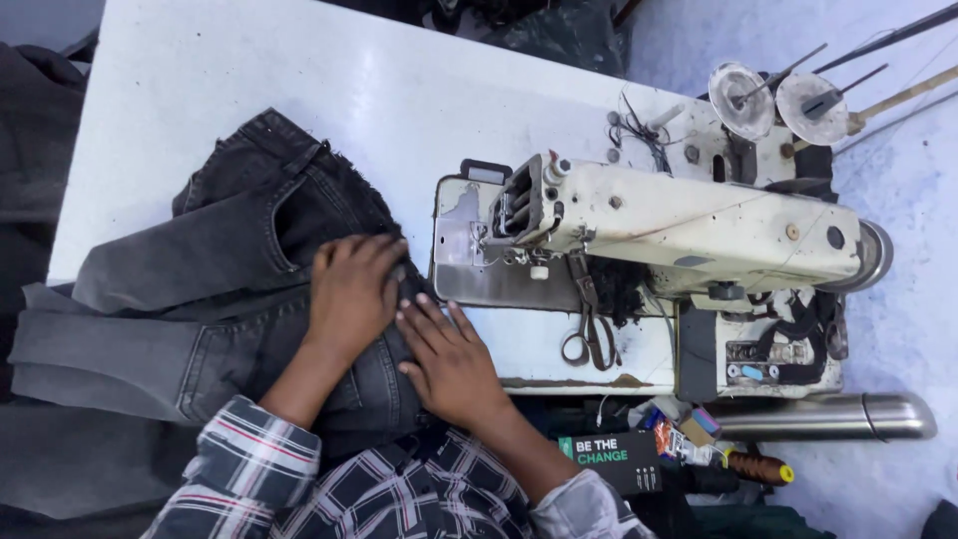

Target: The person uses a pair of scissors to trim the frayed edges of a pair of black jeans laid out on a white table. They repeatedly reposition the jeans to access different sections of the hem and side seams, cutting away excess fabric and loose threads.

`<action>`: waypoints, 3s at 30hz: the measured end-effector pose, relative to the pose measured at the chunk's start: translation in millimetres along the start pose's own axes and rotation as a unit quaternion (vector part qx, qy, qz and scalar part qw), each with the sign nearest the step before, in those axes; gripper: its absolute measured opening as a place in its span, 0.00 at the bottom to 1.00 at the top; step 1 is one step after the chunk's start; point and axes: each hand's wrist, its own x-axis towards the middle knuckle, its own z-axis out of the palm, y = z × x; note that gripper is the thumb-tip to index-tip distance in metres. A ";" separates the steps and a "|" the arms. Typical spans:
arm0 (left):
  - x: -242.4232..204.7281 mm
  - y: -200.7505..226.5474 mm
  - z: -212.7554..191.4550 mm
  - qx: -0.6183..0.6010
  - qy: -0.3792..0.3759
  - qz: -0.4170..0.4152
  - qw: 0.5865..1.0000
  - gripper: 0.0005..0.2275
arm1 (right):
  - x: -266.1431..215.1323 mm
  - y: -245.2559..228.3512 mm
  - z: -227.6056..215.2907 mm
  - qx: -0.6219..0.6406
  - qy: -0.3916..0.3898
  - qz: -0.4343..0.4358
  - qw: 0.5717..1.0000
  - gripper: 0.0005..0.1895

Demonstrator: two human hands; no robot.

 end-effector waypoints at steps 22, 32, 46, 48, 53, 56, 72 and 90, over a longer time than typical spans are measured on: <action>-87.3 67.0 -24.4 -0.013 -0.011 0.068 0.998 0.26 | -91.2 100.2 -55.2 -0.083 0.227 0.312 0.919 0.20; -129.0 51.8 29.7 0.108 -0.168 0.142 0.969 0.22 | -97.2 111.3 -54.9 0.055 0.143 0.418 0.895 0.22; -98.7 60.8 7.0 -0.159 -0.103 0.023 0.982 0.20 | -363.7 101.8 196.8 0.779 -0.156 0.338 0.504 0.32; -95.8 64.6 4.1 -0.148 -0.121 0.016 0.981 0.21 | -265.8 51.1 105.0 0.716 -0.143 0.356 0.584 0.23; -93.1 69.2 5.1 -0.125 -0.136 -0.008 0.983 0.21 | -184.6 15.0 24.9 0.462 -0.128 0.347 0.806 0.11; -93.4 71.5 2.8 -0.115 -0.145 -0.013 0.983 0.21 | -171.8 13.8 19.0 0.479 -0.145 0.365 0.785 0.09; -93.3 71.4 5.5 -0.112 -0.157 0.002 0.981 0.22 | -168.9 29.3 38.9 0.504 -0.104 0.395 0.761 0.13; -93.2 70.9 1.3 -0.130 -0.163 -0.006 0.978 0.20 | -168.6 36.5 23.9 0.450 -0.126 0.382 0.798 0.10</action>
